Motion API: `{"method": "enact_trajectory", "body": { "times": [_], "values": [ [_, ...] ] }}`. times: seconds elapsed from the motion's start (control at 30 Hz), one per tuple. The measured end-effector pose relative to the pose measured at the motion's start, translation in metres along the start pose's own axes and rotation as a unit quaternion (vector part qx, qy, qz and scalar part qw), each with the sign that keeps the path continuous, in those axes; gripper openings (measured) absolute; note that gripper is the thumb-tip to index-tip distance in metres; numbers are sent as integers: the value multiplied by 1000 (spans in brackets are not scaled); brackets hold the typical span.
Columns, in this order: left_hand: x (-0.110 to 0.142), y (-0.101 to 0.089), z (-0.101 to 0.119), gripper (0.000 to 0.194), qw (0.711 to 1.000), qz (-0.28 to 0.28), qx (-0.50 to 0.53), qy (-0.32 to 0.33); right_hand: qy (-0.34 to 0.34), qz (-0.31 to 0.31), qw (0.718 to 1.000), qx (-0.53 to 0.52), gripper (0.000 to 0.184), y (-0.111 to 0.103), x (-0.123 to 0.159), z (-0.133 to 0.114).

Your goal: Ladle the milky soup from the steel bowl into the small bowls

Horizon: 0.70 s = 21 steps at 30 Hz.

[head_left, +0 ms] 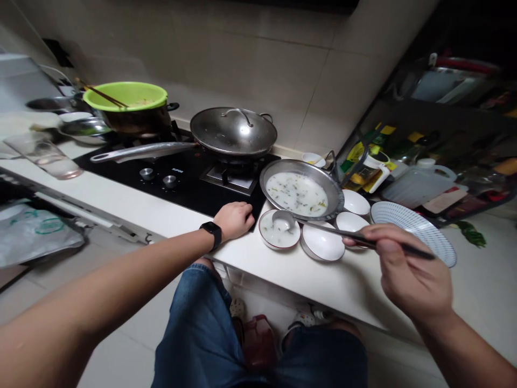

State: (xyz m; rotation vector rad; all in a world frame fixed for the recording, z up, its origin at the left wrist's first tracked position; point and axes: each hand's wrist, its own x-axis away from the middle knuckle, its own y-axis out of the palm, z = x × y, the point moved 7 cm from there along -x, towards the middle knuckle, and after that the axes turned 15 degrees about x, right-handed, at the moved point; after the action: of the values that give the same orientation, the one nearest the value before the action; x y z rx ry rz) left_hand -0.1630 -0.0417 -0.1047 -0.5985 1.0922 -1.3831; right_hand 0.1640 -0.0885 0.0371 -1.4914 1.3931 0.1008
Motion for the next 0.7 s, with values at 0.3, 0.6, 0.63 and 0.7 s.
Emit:
{"method": "enact_trajectory", "body": {
  "times": [0.3, 0.6, 0.63, 0.7],
  "values": [
    [0, 0, 1, 19, 1000, 6, -8, 7, -117, 32, 986, 118, 17, -15, -14, 8],
    [0, -1, 1, 20, 1000, -4, -1, -4, 330, 74, 935, -110, 34, 26, -27, 108],
    [0, -1, 1, 20, 1000, -5, -1, -5, 357, 83, 921, -135, 30, 28, -27, 113],
    [0, -1, 1, 20, 1000, -5, 0, -7, 404, 101, 893, -169, 23, 30, -27, 123]
  ]
}}
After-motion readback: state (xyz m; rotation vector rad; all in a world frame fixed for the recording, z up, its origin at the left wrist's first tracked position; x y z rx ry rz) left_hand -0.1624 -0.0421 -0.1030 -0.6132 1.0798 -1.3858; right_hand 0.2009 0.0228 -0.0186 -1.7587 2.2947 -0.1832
